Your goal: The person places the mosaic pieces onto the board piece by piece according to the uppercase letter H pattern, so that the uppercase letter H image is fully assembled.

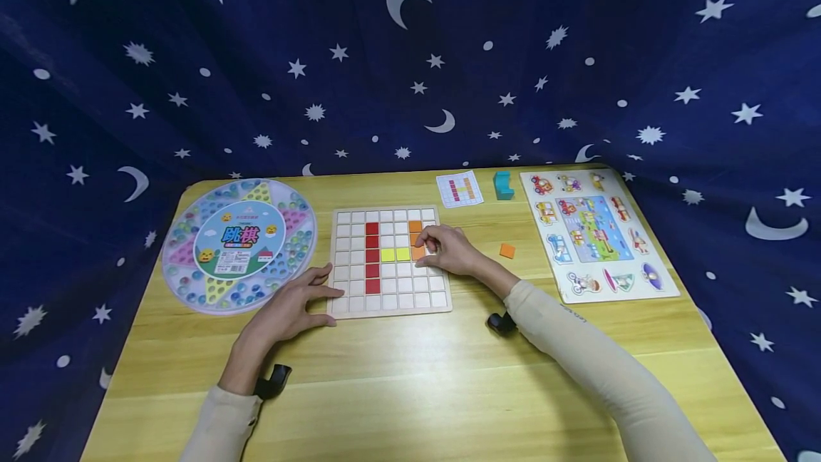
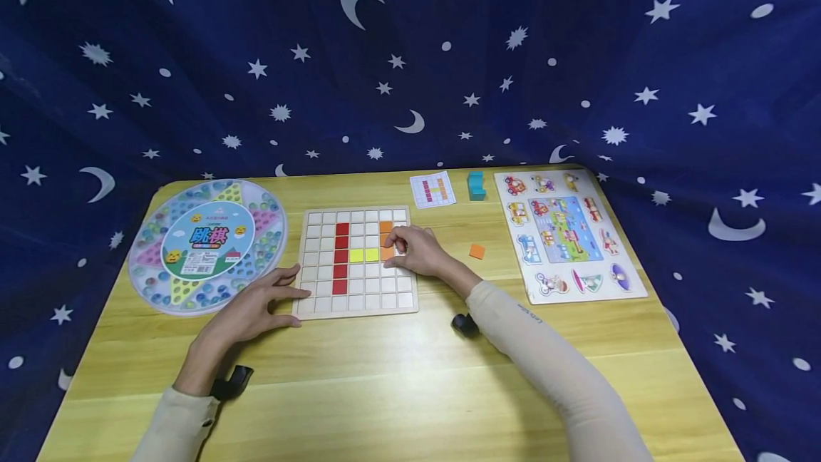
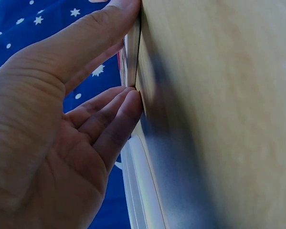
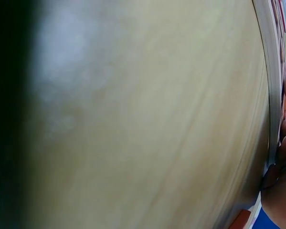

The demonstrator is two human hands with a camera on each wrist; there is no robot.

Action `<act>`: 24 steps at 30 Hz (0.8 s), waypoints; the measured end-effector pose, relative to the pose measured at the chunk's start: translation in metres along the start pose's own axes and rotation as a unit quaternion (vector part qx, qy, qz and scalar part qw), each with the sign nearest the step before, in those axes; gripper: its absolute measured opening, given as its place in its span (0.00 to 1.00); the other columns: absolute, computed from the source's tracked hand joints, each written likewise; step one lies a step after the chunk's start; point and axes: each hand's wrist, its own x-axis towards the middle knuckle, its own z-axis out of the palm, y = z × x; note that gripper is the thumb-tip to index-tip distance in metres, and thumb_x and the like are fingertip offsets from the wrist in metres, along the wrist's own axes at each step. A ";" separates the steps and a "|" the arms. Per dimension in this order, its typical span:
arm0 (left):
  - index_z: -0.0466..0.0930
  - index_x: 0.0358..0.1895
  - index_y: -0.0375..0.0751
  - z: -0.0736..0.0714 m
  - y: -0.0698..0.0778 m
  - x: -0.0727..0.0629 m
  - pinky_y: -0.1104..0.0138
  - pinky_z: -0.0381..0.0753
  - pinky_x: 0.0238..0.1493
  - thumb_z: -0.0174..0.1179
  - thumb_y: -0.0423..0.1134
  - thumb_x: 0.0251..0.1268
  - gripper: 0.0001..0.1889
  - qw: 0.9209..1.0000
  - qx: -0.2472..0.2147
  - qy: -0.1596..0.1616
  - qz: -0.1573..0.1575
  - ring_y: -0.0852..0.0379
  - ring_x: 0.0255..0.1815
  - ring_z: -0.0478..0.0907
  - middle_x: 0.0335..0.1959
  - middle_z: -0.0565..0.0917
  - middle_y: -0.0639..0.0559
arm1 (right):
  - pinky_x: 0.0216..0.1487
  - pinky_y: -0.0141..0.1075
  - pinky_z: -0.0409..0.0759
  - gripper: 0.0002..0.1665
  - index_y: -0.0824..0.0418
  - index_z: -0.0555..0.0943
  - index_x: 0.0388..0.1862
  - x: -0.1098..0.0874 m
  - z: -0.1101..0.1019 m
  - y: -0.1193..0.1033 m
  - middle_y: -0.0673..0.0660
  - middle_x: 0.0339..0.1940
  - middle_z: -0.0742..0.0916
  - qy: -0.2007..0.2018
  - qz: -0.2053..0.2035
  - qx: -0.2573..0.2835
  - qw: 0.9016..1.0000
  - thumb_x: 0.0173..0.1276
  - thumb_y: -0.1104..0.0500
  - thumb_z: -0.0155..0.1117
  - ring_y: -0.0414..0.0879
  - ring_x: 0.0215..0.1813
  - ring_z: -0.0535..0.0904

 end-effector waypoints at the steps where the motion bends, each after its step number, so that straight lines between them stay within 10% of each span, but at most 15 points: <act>1: 0.85 0.55 0.55 0.000 0.000 0.000 0.42 0.65 0.68 0.75 0.48 0.49 0.25 1.000 0.000 0.000 0.000 0.41 0.73 0.63 0.74 0.66 0.45 | 0.45 0.38 0.62 0.18 0.54 0.81 0.39 0.000 0.000 0.000 0.53 0.26 0.77 0.000 0.000 0.002 1.000 0.54 0.51 0.78 0.42 0.30 0.69; 24: 0.85 0.54 0.54 -0.001 -0.001 0.000 0.44 0.67 0.67 0.75 0.49 0.49 0.25 1.000 0.002 0.005 0.006 0.41 0.72 0.65 0.72 0.69 0.45 | 0.47 0.39 0.60 0.33 0.58 0.77 0.59 0.000 -0.002 0.000 0.51 0.28 0.77 -0.005 -0.003 0.012 1.000 0.57 0.52 0.77 0.42 0.31 0.69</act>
